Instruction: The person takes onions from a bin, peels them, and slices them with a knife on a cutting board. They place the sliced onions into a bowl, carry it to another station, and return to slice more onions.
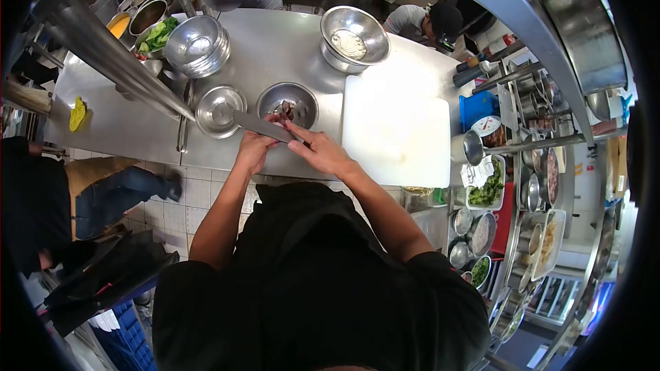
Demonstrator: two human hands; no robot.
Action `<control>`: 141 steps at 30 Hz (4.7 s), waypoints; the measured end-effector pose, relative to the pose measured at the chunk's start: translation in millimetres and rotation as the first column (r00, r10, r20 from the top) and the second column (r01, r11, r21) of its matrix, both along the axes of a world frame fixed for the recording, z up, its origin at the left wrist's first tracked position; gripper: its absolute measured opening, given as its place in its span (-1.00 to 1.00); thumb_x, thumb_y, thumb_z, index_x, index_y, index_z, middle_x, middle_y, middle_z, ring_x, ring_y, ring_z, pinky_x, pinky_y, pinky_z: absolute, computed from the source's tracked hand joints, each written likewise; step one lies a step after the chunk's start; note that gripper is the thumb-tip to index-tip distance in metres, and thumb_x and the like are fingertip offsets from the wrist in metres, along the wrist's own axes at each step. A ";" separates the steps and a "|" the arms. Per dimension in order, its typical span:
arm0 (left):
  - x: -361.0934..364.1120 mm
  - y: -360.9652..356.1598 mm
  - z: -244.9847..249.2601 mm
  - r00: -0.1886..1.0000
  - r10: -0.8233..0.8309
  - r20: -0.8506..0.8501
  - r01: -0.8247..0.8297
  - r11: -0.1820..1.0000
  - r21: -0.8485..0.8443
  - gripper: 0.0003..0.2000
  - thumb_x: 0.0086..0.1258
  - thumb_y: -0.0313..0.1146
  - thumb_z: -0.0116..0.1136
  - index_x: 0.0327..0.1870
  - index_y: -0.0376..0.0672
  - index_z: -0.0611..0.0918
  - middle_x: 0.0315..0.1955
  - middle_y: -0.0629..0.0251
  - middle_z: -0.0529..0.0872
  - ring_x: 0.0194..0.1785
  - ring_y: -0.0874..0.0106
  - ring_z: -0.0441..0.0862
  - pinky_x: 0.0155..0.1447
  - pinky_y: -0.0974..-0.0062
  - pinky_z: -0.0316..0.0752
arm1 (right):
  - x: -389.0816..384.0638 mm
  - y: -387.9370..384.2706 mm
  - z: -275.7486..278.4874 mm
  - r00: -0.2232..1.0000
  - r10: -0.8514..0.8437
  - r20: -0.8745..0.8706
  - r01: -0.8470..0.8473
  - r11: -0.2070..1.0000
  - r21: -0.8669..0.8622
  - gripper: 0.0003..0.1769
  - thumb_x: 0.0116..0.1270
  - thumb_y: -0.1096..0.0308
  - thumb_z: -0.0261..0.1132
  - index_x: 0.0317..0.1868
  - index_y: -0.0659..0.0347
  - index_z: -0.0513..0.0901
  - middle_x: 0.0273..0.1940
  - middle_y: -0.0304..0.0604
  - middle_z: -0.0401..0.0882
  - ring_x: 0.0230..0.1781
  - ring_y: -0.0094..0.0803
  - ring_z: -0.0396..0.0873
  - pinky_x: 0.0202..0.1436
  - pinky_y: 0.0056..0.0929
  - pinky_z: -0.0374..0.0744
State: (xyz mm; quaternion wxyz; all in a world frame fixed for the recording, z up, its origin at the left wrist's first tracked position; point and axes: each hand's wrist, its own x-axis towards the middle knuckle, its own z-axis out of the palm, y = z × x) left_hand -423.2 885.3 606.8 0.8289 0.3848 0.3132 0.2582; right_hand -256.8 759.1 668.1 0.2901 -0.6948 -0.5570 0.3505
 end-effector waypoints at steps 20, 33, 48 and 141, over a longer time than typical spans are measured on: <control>-11.5 30.7 -8.3 0.961 -0.218 -0.171 0.238 0.966 0.101 -0.53 0.25 -0.46 0.45 0.20 -0.22 0.62 -0.01 0.32 0.73 -0.01 0.51 0.67 0.00 0.49 0.57 | 13.8 -0.4 -22.4 0.986 -0.074 -0.151 0.084 0.994 0.065 -0.34 0.52 -0.12 0.18 0.50 0.00 0.43 -0.14 0.17 0.72 -0.16 -0.07 0.68 0.07 -0.21 0.57; -8.7 11.9 15.2 0.970 -0.148 -0.194 0.171 0.979 0.109 -0.60 0.22 -0.55 0.43 0.11 -0.30 0.67 -0.10 0.26 0.77 -0.13 0.46 0.70 -0.05 0.48 0.58 | 8.4 -3.1 -10.6 0.997 0.042 -0.065 -0.036 0.995 0.092 -0.38 0.54 -0.07 0.16 0.48 0.02 0.45 0.09 0.14 0.69 -0.01 0.00 0.68 0.19 -0.23 0.56; -11.5 24.5 3.1 0.995 -0.093 -0.022 0.095 0.979 0.183 -0.44 0.19 -0.63 0.42 0.29 -0.29 0.59 -0.03 0.29 0.77 0.01 0.49 0.70 0.18 0.51 0.58 | 21.2 8.0 -37.6 0.767 -0.391 -0.509 0.315 0.920 -0.232 -0.37 0.62 -0.22 -0.03 -0.11 0.25 0.62 -0.72 -0.28 0.31 -0.78 -0.52 0.24 -0.66 -0.49 0.26; 199.2 -183.8 -40.0 0.915 -0.147 -0.377 0.401 0.458 0.794 -0.70 0.25 -0.55 0.35 0.00 -0.20 0.59 -0.05 0.17 0.50 -0.03 0.27 0.55 0.07 0.38 0.52 | 115.0 -260.3 -23.2 0.882 -0.445 0.156 0.470 0.860 -0.199 -0.79 0.52 0.28 0.06 -0.08 0.28 0.40 -0.34 0.33 0.66 -0.26 0.35 0.65 -0.12 0.29 0.56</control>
